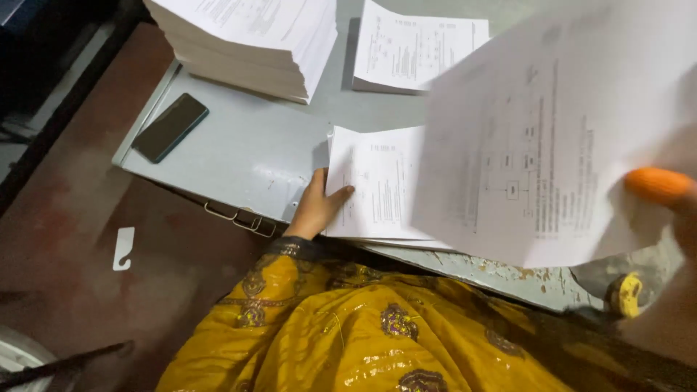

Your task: A person is seen organizing, flipping through, and aligning stacks of printed documents on a table in a print shop.

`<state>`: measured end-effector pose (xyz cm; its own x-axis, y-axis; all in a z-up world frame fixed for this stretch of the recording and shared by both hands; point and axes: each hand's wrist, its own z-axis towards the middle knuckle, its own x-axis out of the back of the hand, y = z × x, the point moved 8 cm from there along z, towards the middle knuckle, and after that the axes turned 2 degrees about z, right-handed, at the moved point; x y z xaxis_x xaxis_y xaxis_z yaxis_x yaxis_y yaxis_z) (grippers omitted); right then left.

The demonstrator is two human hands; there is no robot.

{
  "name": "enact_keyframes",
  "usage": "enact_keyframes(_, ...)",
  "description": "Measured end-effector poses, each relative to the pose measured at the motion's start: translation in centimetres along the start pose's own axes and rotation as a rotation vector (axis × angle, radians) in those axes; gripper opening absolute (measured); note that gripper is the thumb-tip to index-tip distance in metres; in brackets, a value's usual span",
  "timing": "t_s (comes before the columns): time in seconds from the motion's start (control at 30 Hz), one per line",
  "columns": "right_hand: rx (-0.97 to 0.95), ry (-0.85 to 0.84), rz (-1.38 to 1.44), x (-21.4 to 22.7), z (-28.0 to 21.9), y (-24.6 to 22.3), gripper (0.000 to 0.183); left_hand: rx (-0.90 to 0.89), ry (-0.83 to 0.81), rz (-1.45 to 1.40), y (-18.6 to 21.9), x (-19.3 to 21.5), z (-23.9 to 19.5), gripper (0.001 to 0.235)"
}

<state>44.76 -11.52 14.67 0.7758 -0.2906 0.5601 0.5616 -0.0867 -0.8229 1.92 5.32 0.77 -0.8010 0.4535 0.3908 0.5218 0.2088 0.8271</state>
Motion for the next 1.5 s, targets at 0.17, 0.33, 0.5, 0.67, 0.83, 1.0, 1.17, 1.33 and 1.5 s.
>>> enact_keyframes(0.17,-0.369,0.044,0.225,-10.8,0.3,-10.8,0.085,-0.259,0.303,0.298,1.8,3.5,-3.4,0.058)
enact_keyframes(0.33,-0.695,0.122,-0.013,-13.9,-1.7,0.9,0.064,-0.375,0.216,0.132,1.8,1.2,-5.1,0.036)
enact_keyframes(0.5,-0.441,0.275,0.036,-13.0,-2.0,4.8,0.039,-0.525,0.444,0.45,2.8,1.4,-5.4,0.05)
enact_keyframes(0.67,-0.574,0.29,0.014,-13.7,-3.3,5.1,0.023,-0.028,0.056,0.065,-2.3,1.4,-0.8,0.054)
enact_keyframes(0.83,-0.467,0.35,0.112,-13.9,-3.4,7.5,0.025,0.101,-0.026,-0.14,-1.8,0.2,0.6,0.037)
enact_keyframes(1.0,-0.445,0.362,0.158,-14.2,-3.9,8.0,0.025,0.202,0.049,0.12,-1.7,-0.9,0.5,0.079)
enact_keyframes(1.17,-0.523,0.358,0.148,-14.9,-4.8,5.4,0.019,0.136,0.013,-0.059,-0.3,-1.5,-0.8,0.061)
enact_keyframes(1.33,-0.594,0.331,0.235,-17.6,-4.0,0.7,0.027,0.195,0.07,-0.3,-7.2,1.6,4.1,0.058)
enact_keyframes(1.5,-0.285,0.215,0.471,-23.4,-2.2,-0.5,0.041,-0.065,0.303,-0.046,-13.0,12.1,7.7,0.072)
